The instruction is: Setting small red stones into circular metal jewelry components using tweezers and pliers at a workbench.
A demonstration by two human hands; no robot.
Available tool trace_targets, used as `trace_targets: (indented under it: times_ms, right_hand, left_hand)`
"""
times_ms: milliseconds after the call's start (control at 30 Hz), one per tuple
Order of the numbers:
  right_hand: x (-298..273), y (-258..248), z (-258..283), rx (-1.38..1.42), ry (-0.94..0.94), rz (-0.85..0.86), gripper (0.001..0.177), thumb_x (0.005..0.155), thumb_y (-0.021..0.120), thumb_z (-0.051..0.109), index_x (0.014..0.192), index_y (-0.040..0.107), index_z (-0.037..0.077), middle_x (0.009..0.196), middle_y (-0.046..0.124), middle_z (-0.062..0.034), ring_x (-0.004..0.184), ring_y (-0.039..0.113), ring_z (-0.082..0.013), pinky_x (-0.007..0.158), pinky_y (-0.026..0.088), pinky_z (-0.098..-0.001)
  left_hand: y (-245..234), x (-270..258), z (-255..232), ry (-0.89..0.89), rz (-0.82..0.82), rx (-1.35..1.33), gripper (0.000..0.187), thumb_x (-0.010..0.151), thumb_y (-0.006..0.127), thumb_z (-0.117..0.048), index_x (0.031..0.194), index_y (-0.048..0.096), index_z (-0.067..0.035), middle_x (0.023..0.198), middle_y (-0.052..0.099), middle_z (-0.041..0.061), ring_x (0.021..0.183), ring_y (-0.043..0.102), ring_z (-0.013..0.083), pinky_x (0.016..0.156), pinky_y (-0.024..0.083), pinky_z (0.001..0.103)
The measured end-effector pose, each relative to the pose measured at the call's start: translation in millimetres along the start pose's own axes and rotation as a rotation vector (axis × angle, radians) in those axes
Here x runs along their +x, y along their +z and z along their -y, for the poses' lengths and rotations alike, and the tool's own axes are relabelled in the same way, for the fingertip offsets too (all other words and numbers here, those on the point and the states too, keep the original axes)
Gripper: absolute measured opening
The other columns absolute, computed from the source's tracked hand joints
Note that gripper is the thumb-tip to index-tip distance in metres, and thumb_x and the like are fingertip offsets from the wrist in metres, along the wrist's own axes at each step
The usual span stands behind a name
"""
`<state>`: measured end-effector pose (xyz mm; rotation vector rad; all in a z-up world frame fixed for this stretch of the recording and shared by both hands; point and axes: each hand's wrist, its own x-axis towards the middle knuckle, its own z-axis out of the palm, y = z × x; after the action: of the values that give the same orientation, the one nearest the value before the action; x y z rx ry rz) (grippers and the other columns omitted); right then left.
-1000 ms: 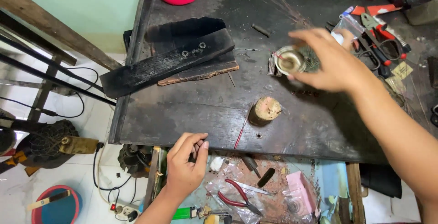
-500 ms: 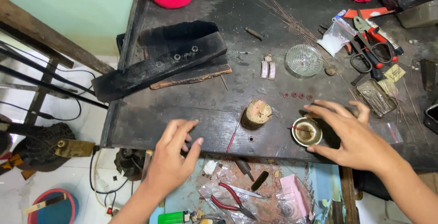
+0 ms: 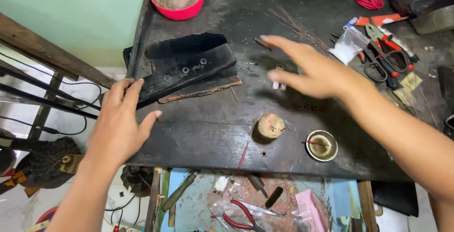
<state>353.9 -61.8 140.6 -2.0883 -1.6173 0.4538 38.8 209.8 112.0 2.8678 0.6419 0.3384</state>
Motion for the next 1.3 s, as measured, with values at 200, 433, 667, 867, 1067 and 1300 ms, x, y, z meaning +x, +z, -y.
trace_targets:
  times_ms: [200, 433, 667, 867, 1067, 1300]
  right_hand:
    - [145, 33, -13, 0.099, 0.069, 0.053, 0.072, 0.099, 0.042, 0.057, 0.159, 0.030, 0.018, 0.156, 0.054, -0.0037, 0.141, 0.049, -0.0310, 0.109, 0.038, -0.0497]
    - [188, 61, -18, 0.079, 0.226, 0.038, 0.062, 0.098, 0.045, 0.073, 0.127, 0.072, 0.026, 0.128, 0.073, -0.0018, 0.131, 0.061, -0.0307, 0.112, 0.045, -0.0504]
    - [175, 52, 5, -0.024, 0.366, 0.141, 0.081, 0.088, 0.039, 0.076, 0.151, 0.050, 0.027, 0.148, 0.050, -0.0214, 0.148, 0.032, -0.0388, 0.107, 0.039, -0.0628]
    - [167, 51, 6, 0.056, 0.380, 0.122, 0.071, 0.089, 0.037, 0.072, 0.143, 0.058, 0.030, 0.143, 0.057, -0.0151, 0.153, 0.021, -0.0323, 0.108, 0.037, -0.0644]
    - [151, 55, -3, 0.006, 0.369, 0.176, 0.072, 0.089, 0.037, 0.072, 0.146, 0.053, 0.031, 0.168, 0.036, 0.0090, 0.156, 0.006, -0.0382, 0.115, 0.025, -0.0675]
    - [116, 70, -31, -0.095, 0.039, 0.127, 0.080, 0.095, 0.032, 0.071, 0.147, 0.052, 0.014, 0.166, 0.034, -0.0145, 0.154, 0.018, -0.0432, 0.120, 0.001, -0.0605]
  left_hand:
    - [2, 24, 13, 0.072, 0.073, 0.047, 0.071, 0.090, 0.074, -0.027, 0.149, 0.047, 0.004, 0.143, 0.047, 0.022, 0.134, 0.045, 0.0429, 0.103, 0.044, 0.057]
    - [-16, 47, -6, -0.016, 0.214, 0.130, 0.073, 0.085, 0.078, -0.025, 0.147, 0.053, 0.002, 0.140, 0.055, 0.026, 0.130, 0.056, 0.0453, 0.100, 0.054, 0.051]
    - [-2, 68, 4, -0.194, 0.440, 0.107, 0.081, 0.090, 0.075, -0.025, 0.158, 0.036, -0.009, 0.151, 0.045, 0.013, 0.140, 0.041, 0.0361, 0.107, 0.045, 0.057]
    - [-1, 65, 11, -0.168, 0.380, 0.044, 0.074, 0.088, 0.077, -0.019, 0.152, 0.045, -0.007, 0.149, 0.051, 0.013, 0.138, 0.045, 0.0374, 0.107, 0.045, 0.058]
    - [4, 53, 17, -0.075, 0.315, 0.040, 0.070, 0.084, 0.079, -0.015, 0.148, 0.051, -0.004, 0.144, 0.057, 0.016, 0.133, 0.050, 0.0389, 0.108, 0.044, 0.057]
    - [5, 39, 27, 0.038, 0.272, 0.024, 0.071, 0.082, 0.079, -0.010, 0.147, 0.053, -0.002, 0.141, 0.060, 0.017, 0.131, 0.052, 0.0422, 0.111, 0.042, 0.055]
